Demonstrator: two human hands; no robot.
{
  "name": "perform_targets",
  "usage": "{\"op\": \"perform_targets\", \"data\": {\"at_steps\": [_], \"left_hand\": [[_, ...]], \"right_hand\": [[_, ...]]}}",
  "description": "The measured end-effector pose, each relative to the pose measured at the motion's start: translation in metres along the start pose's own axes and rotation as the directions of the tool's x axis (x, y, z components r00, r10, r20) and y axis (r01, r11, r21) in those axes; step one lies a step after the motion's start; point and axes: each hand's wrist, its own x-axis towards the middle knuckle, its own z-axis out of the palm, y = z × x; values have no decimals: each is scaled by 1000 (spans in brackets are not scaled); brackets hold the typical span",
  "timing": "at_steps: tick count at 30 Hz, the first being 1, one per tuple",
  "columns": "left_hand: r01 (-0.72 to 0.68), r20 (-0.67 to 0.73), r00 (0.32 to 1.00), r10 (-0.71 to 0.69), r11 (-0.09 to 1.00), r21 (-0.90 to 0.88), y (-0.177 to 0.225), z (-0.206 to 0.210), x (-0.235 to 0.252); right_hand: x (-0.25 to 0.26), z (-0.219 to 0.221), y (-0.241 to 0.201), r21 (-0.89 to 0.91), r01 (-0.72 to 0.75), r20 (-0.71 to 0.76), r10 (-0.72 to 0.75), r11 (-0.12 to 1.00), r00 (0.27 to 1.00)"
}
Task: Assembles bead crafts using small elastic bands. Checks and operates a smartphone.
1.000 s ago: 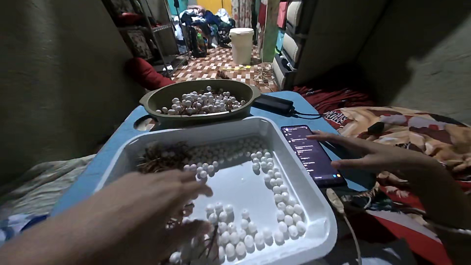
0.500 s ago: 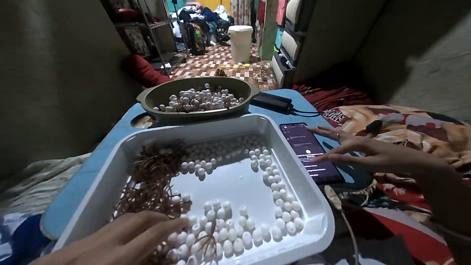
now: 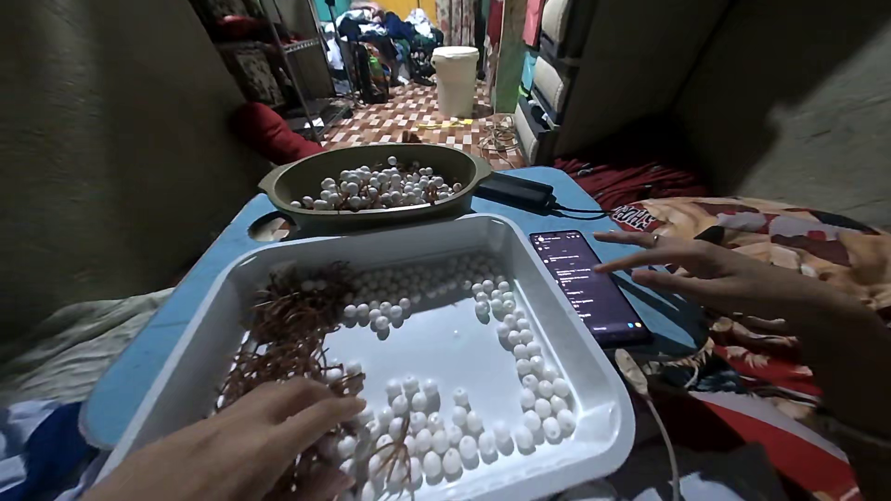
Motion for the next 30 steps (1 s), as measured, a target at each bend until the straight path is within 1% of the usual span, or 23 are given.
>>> {"op": "perform_targets", "data": {"at_steps": [3, 7, 11, 15, 19, 23, 28, 30], "left_hand": [[-31, 16, 999, 31, 1000, -2, -1, 2, 1], [-50, 1, 999, 50, 999, 5, -4, 4, 3], [-30, -13, 999, 30, 999, 28, -6, 7, 5], [-5, -16, 1000, 5, 1000, 31, -7, 8, 5], [-30, -35, 999, 31, 999, 11, -8, 8, 5], [-27, -34, 999, 27, 1000, 5, -8, 7, 4], [-42, -69, 997, 42, 999, 3, -9, 7, 4], [-55, -82, 995, 55, 998, 4, -6, 5, 3]], "right_hand": [[1, -1, 0, -17, -13, 1, 13, 1000, 1000], [1, 0, 9, -5, 25, 4, -24, 1000, 1000], [-2, 4, 4, -12, 18, -47, -19, 1000, 999], [3, 0, 11, -23, 25, -10, -25, 999, 1000], [4, 3, 1, -30, 15, -37, -16, 999, 999], [-4, 11, 1, -56, 25, -99, -30, 998, 995], [3, 9, 2, -40, 14, -78, -17, 999, 997], [5, 8, 1, -64, 7, -68, -11, 998, 998]]}}
